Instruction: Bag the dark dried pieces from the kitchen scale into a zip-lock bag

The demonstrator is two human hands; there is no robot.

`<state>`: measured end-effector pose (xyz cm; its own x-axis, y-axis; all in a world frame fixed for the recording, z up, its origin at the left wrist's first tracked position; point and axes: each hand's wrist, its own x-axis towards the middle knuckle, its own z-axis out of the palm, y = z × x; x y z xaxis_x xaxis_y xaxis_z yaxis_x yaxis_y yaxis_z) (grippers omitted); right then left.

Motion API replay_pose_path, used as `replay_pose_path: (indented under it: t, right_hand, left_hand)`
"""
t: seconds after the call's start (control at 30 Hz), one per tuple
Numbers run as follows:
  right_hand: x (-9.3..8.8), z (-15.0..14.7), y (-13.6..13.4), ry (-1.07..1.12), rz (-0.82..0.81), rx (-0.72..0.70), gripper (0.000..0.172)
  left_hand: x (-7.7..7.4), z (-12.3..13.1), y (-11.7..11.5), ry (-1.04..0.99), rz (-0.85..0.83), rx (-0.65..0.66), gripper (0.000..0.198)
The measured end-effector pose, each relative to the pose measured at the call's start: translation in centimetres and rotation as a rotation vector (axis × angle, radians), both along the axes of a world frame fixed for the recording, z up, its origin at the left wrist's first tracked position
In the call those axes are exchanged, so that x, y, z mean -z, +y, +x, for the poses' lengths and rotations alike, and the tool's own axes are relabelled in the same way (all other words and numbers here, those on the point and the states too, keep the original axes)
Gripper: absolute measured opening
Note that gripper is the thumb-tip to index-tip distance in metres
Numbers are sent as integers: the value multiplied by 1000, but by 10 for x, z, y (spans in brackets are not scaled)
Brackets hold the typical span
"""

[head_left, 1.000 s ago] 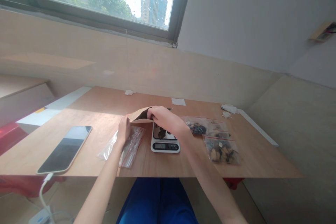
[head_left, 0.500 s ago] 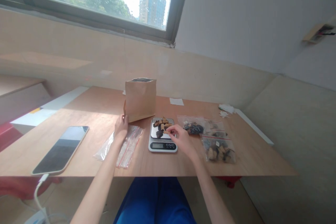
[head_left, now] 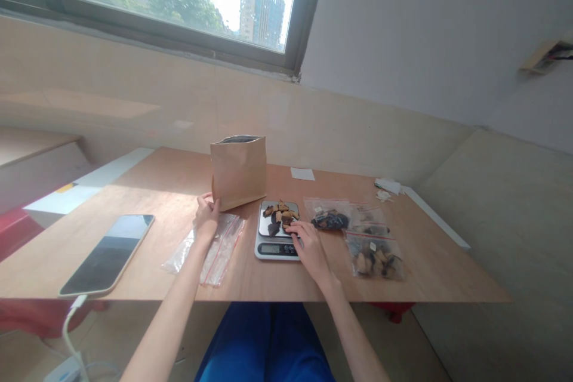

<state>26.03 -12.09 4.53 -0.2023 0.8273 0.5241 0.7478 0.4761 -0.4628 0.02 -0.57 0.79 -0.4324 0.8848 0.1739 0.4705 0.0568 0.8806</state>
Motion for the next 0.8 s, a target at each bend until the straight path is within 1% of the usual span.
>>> replay_pose_path:
  t: [0.17,0.23,0.3,0.37,0.43,0.5,0.53,0.57,0.6,0.67,0.7,0.73,0.8]
  right_hand:
    - [2,0,-15,12,20,82,22]
    - [5,-1,-19,31,7,102,23]
    - [10,-2,-23,60,-8,117,23]
    - [15,-3,-28,98,-22,132,24]
    - [19,-4,-35,134,-35,144,24]
    - [22,-5,-44,166,-49,153,25]
    - [23,-6,-48,180,-59,155,26]
    - [24,-7,-52,194,-68,154,27]
    - [24,-8,-57,209,-77,150,27]
    - [23,-13,-64,238,-93,130,29]
    - [23,-16,-67,251,-103,114,30]
    - [23,-19,-70,261,-115,95,30]
    - [22,-26,-74,272,-141,60,30]
  left_hand:
    - [3,1,1,-35,246,-42,38]
    - [2,3,-1,-37,283,-54,34]
    - [-1,5,-6,-33,318,-75,26]
    - [-4,7,-12,-8,356,-130,19]
    - [-8,9,-20,37,368,-198,18]
    - [-13,10,-27,104,312,-241,26]
    - [-17,10,-30,147,248,-238,30]
    - [-20,10,-33,193,160,-207,34]
    - [-23,10,-35,241,57,-151,37]
    - [-27,11,-37,346,-142,-2,41]
    - [-28,12,-38,397,-212,70,42]
    - [-28,14,-39,445,-258,127,44]
    - [-28,17,-41,531,-288,190,45]
